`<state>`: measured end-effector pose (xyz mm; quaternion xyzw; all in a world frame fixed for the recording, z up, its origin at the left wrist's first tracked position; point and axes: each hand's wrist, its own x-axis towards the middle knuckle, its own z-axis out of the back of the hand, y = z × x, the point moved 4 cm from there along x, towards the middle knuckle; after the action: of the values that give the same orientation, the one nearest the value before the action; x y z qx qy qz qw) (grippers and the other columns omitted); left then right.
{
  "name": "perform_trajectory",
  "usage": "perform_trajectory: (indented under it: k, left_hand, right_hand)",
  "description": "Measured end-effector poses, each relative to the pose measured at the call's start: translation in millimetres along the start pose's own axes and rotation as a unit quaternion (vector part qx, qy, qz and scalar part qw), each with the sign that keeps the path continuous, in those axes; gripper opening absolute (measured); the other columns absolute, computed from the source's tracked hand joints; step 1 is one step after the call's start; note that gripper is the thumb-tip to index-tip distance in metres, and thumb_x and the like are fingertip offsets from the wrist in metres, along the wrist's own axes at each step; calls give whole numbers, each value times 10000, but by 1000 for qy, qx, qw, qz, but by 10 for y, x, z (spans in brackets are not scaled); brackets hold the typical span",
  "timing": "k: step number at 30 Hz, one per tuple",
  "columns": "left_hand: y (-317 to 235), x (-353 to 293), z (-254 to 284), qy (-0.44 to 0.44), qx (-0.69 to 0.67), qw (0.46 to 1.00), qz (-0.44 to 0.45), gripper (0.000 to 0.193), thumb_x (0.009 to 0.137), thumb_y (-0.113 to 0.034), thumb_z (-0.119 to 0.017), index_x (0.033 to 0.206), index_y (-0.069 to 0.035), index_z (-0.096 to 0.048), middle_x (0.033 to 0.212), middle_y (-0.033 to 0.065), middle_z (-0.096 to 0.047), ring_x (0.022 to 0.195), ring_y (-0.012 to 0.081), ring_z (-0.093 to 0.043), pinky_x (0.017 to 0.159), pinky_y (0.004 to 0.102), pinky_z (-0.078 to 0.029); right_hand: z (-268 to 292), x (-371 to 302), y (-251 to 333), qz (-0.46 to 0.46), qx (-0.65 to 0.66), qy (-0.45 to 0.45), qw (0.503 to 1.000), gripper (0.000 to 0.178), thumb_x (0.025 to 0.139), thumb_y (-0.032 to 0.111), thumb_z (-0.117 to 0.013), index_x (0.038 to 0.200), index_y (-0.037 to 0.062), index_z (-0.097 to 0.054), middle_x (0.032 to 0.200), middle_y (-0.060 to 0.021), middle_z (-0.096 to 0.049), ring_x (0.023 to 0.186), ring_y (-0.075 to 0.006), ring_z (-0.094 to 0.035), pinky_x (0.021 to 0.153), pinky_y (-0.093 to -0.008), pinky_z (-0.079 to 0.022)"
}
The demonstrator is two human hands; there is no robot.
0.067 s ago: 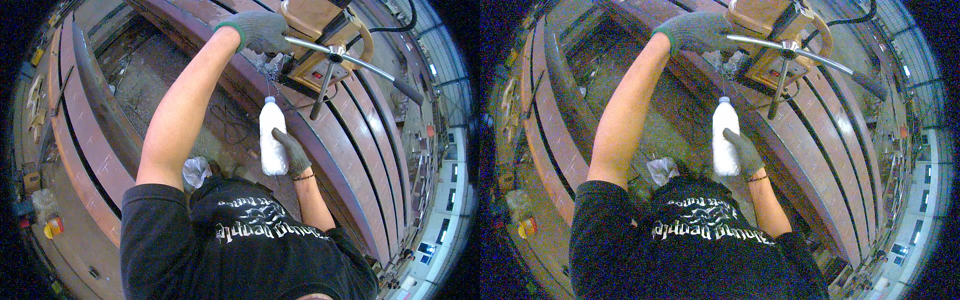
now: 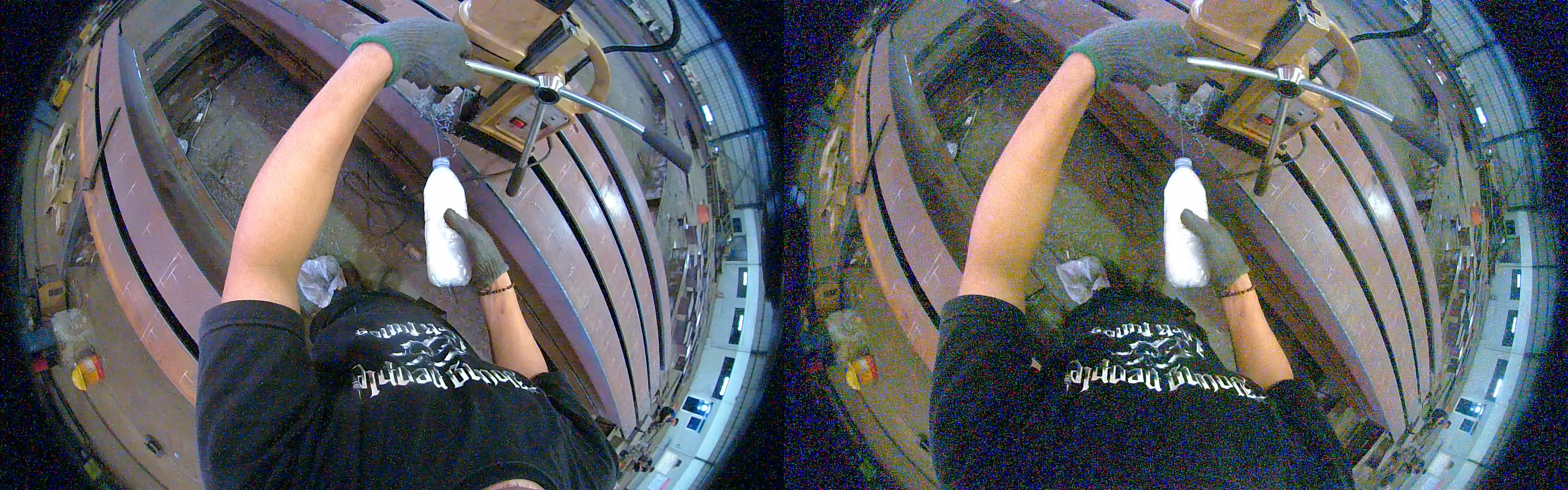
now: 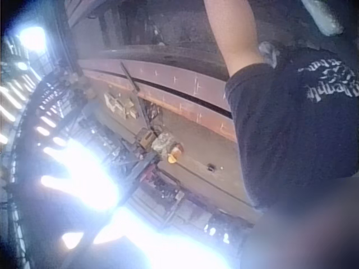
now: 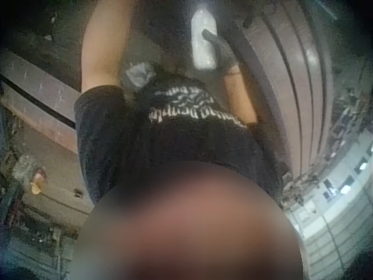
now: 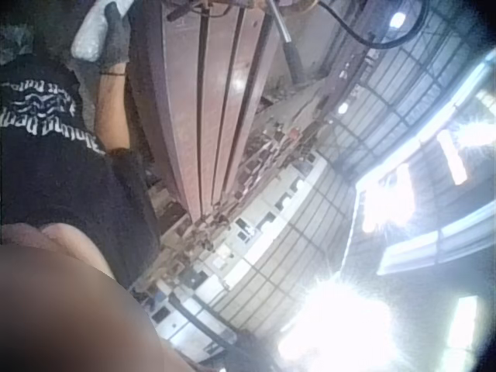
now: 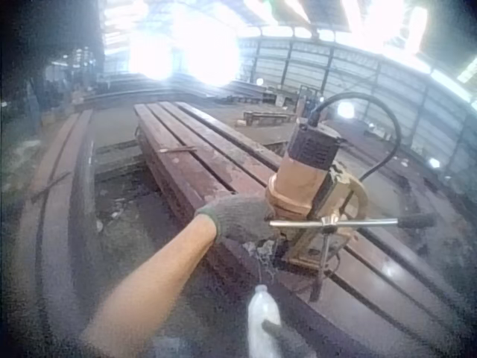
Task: The person drills holes into long metal beams using a handheld drill while applying liquid from a squeeze bottle to the drilling area. The person moves the drill along the beam and repositions the bottle repeatedly to continue the process.
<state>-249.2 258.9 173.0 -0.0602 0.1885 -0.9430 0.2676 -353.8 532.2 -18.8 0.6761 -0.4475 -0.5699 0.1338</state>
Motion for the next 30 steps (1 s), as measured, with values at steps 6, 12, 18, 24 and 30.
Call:
perform_trajectory:
  k: [6,12,18,24,30]
  left_hand:
    - [-34,-72,73,2,-30,999,11,523,879,-573,-612,779,-83,-767,650,62,-707,548,198,-650,522,370,-507]
    - [-64,-114,95,-9,-22,1000,5,544,890,-575,-579,746,-85,-767,628,54,-700,551,194,-654,522,368,-508]
    - [-46,-88,65,-9,-20,1000,6,539,897,-560,-571,748,-80,-766,621,63,-690,533,196,-644,522,367,-506]
    - [34,-32,7,-40,-13,999,-21,533,902,-559,-587,792,-65,-758,619,75,-674,515,205,-629,511,382,-493]
    - [61,-5,-23,-31,-20,999,-24,544,902,-560,-585,798,-53,-753,622,85,-674,526,218,-638,519,394,-500]
  right_hand:
    - [6,86,34,6,18,23,1000,426,960,349,-717,1233,30,-643,1033,-60,-717,852,-186,-706,769,-334,-593]
    - [34,79,43,14,-21,5,1000,430,957,359,-718,1228,33,-649,1039,-55,-718,859,-177,-703,773,-327,-588]
    - [10,50,50,17,-24,8,1000,435,948,379,-726,1213,41,-658,1028,-51,-721,843,-176,-703,759,-324,-586]
    - [23,72,37,21,-10,12,1000,437,945,380,-729,1214,43,-654,1023,-57,-722,832,-181,-705,748,-328,-590]
    - [13,81,30,14,-10,9,1000,455,933,386,-738,1214,39,-651,1019,-58,-722,833,-183,-705,743,-333,-590]
